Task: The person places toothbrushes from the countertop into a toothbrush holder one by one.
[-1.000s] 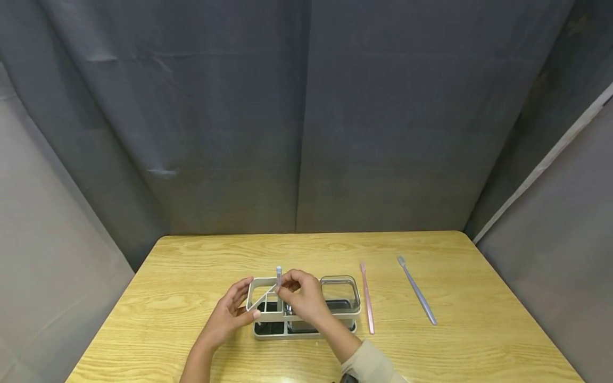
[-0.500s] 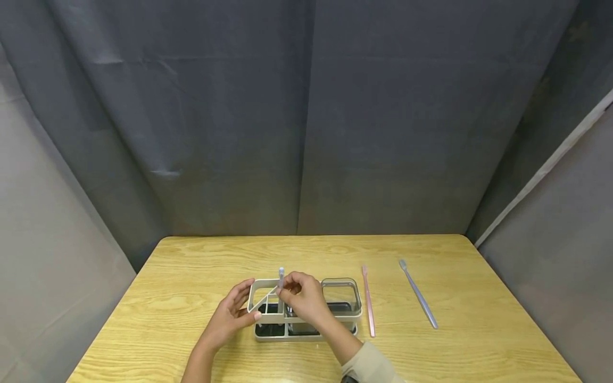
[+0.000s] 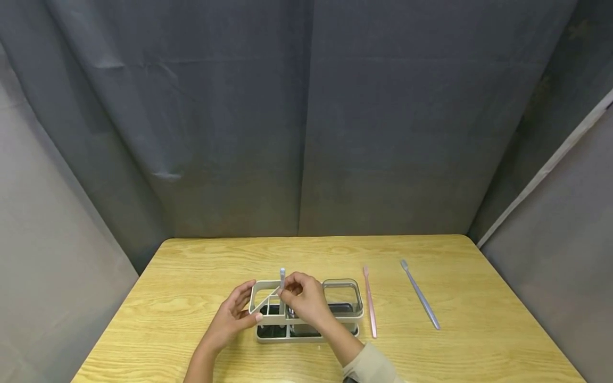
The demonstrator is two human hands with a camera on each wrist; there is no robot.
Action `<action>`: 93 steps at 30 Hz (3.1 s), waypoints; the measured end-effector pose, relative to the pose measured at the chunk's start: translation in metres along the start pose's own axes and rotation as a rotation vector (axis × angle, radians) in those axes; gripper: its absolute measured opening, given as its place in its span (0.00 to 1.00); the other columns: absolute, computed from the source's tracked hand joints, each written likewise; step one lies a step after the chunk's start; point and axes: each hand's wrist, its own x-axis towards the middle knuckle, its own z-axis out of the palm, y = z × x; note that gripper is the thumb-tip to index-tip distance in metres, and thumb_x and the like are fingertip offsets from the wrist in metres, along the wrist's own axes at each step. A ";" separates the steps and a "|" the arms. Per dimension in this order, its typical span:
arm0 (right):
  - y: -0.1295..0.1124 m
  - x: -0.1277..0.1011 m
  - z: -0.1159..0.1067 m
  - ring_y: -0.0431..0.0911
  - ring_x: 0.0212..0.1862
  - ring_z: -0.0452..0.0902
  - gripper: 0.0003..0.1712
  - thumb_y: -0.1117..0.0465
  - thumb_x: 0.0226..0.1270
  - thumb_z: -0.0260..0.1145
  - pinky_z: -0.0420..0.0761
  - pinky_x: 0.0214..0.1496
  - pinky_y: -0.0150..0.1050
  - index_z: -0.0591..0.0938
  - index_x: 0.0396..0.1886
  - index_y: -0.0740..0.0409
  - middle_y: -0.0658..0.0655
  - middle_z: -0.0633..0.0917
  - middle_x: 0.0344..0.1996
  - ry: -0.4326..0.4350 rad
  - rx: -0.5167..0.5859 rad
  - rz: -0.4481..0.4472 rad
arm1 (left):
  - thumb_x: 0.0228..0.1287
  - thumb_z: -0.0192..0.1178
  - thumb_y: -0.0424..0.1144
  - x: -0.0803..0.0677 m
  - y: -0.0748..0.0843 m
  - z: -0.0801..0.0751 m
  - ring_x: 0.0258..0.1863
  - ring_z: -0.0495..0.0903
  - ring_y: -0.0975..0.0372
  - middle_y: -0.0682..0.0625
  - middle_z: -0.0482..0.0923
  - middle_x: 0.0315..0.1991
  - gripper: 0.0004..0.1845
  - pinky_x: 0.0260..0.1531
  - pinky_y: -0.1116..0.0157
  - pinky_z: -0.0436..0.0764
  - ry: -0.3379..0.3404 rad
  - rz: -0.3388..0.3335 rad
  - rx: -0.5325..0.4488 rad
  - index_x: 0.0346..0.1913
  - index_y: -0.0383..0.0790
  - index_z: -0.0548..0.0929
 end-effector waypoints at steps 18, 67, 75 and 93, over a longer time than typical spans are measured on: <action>-0.050 -0.014 -0.043 0.53 0.36 0.75 0.12 0.72 0.56 0.66 0.77 0.35 0.34 0.77 0.42 0.67 0.63 0.77 0.35 0.001 0.151 0.011 | 0.53 0.67 0.29 0.000 0.000 -0.003 0.66 0.56 0.47 0.41 0.59 0.67 0.39 0.58 0.42 0.59 -0.011 0.017 0.010 0.68 0.42 0.62; 0.055 -0.045 -0.161 0.61 0.48 0.73 0.28 0.66 0.56 0.70 0.79 0.44 0.38 0.73 0.56 0.65 0.68 0.75 0.51 0.132 0.153 0.033 | 0.53 0.67 0.30 0.004 -0.003 -0.001 0.66 0.55 0.47 0.40 0.58 0.68 0.39 0.59 0.44 0.60 -0.027 0.009 -0.001 0.68 0.40 0.60; 0.075 -0.045 -0.173 0.61 0.48 0.72 0.28 0.66 0.56 0.69 0.78 0.44 0.38 0.73 0.57 0.65 0.70 0.74 0.52 0.109 0.112 0.088 | 0.53 0.66 0.29 0.006 -0.003 0.000 0.66 0.55 0.47 0.40 0.58 0.68 0.39 0.58 0.44 0.61 -0.030 0.025 -0.012 0.68 0.39 0.60; 0.109 -0.045 -0.175 0.60 0.51 0.71 0.34 0.68 0.56 0.68 0.79 0.43 0.47 0.67 0.63 0.65 0.72 0.69 0.56 0.052 0.108 0.317 | 0.53 0.67 0.31 0.005 0.000 0.000 0.66 0.56 0.47 0.41 0.57 0.68 0.39 0.59 0.44 0.58 -0.023 0.011 0.014 0.68 0.42 0.60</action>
